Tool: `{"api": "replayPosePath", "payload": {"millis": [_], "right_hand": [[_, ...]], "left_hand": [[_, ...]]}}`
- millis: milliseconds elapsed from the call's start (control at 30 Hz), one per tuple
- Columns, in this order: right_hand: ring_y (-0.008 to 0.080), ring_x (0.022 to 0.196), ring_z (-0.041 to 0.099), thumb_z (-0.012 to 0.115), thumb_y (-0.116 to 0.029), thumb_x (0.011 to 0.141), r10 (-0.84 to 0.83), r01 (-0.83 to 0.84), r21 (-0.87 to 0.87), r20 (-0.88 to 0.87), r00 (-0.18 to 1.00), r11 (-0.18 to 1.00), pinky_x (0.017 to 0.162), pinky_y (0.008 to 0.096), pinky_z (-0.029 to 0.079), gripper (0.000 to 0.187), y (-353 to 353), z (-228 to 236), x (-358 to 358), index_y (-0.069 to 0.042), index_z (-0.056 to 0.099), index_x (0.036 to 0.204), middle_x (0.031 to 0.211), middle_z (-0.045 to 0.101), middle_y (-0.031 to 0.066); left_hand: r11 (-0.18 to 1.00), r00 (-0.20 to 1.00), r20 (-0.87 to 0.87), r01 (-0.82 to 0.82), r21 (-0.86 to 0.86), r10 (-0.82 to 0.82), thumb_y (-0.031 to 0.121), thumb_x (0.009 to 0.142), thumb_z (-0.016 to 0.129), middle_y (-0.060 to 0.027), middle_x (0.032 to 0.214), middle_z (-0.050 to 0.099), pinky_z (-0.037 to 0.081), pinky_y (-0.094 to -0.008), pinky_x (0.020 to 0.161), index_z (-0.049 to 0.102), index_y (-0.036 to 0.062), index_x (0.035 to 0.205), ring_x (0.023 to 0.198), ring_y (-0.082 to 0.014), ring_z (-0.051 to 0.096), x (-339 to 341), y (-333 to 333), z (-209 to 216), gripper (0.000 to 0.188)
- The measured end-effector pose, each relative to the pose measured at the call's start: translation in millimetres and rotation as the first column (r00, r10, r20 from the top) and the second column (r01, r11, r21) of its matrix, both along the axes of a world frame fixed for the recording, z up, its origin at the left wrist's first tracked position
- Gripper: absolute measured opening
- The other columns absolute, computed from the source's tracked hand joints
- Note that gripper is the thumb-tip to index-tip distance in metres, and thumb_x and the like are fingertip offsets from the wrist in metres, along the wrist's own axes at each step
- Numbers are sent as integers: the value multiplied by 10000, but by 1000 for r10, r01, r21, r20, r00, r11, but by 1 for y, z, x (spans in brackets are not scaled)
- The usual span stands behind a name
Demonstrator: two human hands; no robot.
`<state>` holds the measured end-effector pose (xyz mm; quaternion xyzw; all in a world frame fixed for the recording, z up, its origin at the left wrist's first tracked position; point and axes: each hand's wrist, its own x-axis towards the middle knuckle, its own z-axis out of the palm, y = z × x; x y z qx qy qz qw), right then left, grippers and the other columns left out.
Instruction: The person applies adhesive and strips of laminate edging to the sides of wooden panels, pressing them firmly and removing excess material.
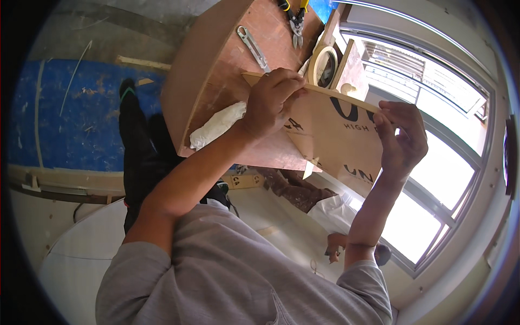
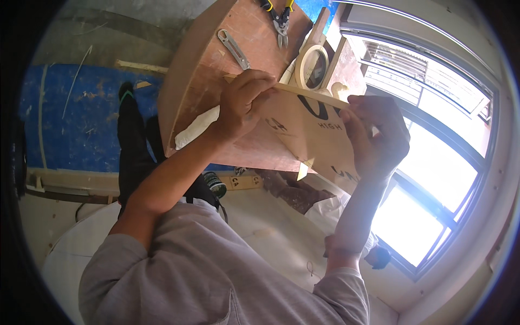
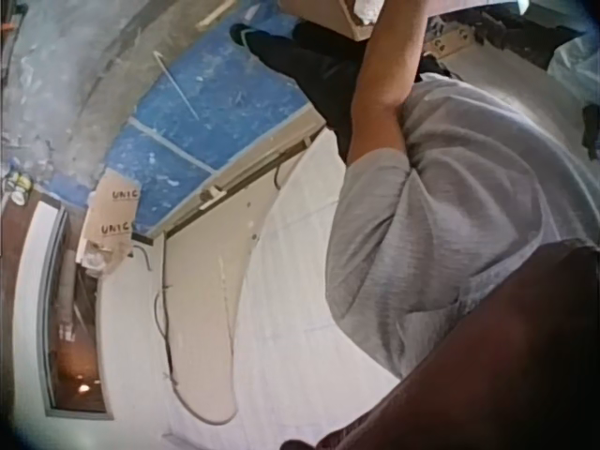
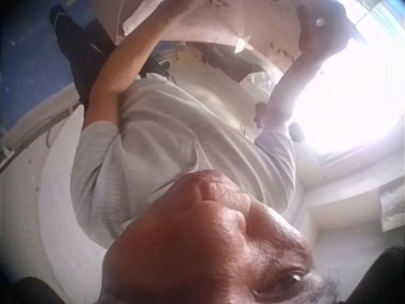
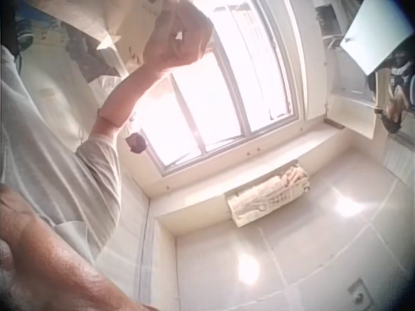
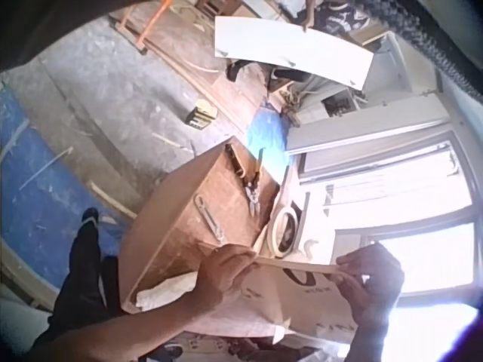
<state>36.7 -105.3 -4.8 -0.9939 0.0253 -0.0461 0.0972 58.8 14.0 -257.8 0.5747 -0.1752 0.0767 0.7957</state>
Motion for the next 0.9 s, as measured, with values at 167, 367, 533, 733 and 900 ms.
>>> {"api": "replayPosePath", "payload": {"millis": [167, 367, 533, 733, 900], "right_hand": [[242, 885, 740, 840, 63, 771, 28, -32, 85, 47, 998, 996, 794, 343, 574, 201, -5, -3, 2, -19, 749, 930, 962, 769, 136], [224, 894, 735, 843, 44, 797, 31, -34, 114, 31, 999, 993, 791, 337, 571, 178, -12, -4, 3, -11, 748, 937, 977, 765, 143], [191, 878, 726, 836, 28, 818, -34, 33, 87, 3, 999, 996, 758, 313, 555, 158, -10, -4, 2, -9, 753, 947, 996, 763, 139], [181, 857, 714, 830, 31, 814, -54, 52, 187, 2, 999, 981, 713, 282, 526, 156, -8, -4, 1, -4, 755, 947, 984, 763, 107], [209, 997, 717, 822, 62, 783, -15, 10, 171, 28, 1000, 985, 750, 310, 592, 463, -15, -5, 0, -50, 714, 1219, 1192, 734, 113]], "left_hand": [[994, 999, 2, -40, 104, 40, -48, 819, 735, -121, 969, 676, 512, -408, 828, 675, 18, 996, 903, -321, 661, -2, -8, -3, 198], [992, 998, 15, -67, 103, 66, 20, 863, 726, -121, 972, 673, 502, -404, 845, 655, 26, 978, 904, -326, 658, -2, -7, -14, 136], [991, 992, -111, -50, 122, 64, 40, 896, 724, -140, 975, 674, 518, -437, 820, 641, 27, 977, 909, -349, 654, -9, 1, -71, 117], [987, 988, -131, 100, 126, -83, -19, 875, 720, -139, 958, 670, 513, -432, 810, 626, 26, 947, 902, -348, 651, -1, 11, -86, 127], [924, 990, -65, 138, 358, -123, 34, 868, 737, -146, 966, 678, 504, -447, 868, 652, 25, 968, 954, -374, 645, 8, 28, -94, 132]]}}
